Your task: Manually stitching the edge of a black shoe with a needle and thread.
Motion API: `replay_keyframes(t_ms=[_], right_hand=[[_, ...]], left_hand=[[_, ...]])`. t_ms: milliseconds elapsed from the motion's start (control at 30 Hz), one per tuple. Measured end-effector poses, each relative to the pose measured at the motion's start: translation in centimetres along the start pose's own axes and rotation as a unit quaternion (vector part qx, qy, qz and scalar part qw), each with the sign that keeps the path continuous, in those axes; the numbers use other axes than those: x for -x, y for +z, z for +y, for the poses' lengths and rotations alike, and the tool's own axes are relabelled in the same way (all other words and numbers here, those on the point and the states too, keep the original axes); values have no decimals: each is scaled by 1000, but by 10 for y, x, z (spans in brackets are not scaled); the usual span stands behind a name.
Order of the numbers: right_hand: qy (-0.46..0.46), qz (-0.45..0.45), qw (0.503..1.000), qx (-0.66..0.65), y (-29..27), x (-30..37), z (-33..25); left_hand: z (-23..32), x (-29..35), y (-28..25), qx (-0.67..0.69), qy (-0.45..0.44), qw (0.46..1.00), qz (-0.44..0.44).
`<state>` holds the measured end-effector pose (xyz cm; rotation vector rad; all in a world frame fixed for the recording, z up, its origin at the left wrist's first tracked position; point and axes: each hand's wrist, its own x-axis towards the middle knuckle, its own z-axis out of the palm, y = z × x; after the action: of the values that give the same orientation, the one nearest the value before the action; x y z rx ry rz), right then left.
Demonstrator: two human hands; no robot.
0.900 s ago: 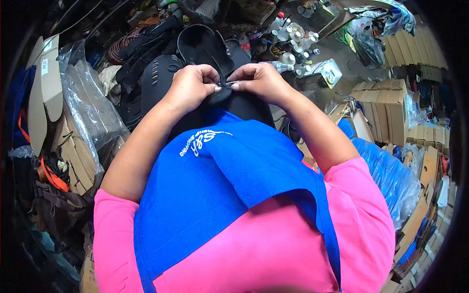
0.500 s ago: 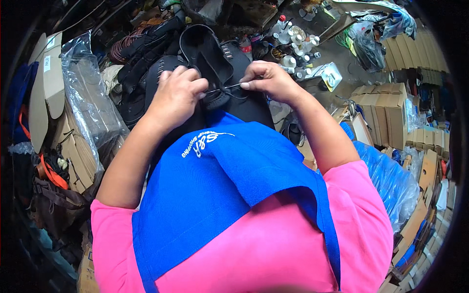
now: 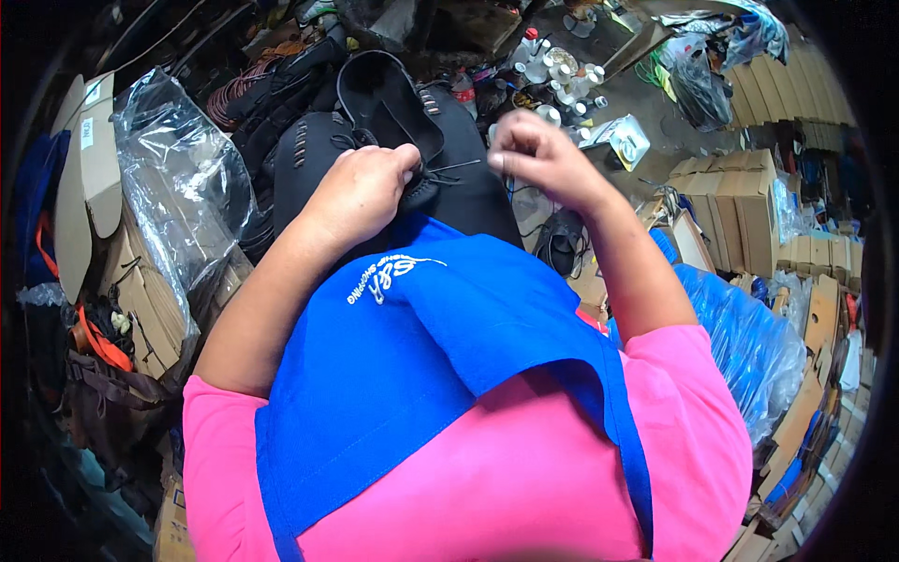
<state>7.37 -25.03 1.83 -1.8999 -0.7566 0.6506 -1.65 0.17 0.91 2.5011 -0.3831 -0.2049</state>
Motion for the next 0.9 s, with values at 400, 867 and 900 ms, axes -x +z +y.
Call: replay_keyframes(t_ms=[400, 867, 900], right_hand=[[-153, -42, 852, 499, 20, -22, -39], [-110, -71, 853, 505, -5, -9, 13], [-69, -43, 858, 507, -21, 3, 22]], left_hand=[[-4, -3, 9, -9, 18, 999, 29], [-36, 59, -12, -218, 41, 973, 62], [-44, 73, -18, -236, 34, 966, 99]])
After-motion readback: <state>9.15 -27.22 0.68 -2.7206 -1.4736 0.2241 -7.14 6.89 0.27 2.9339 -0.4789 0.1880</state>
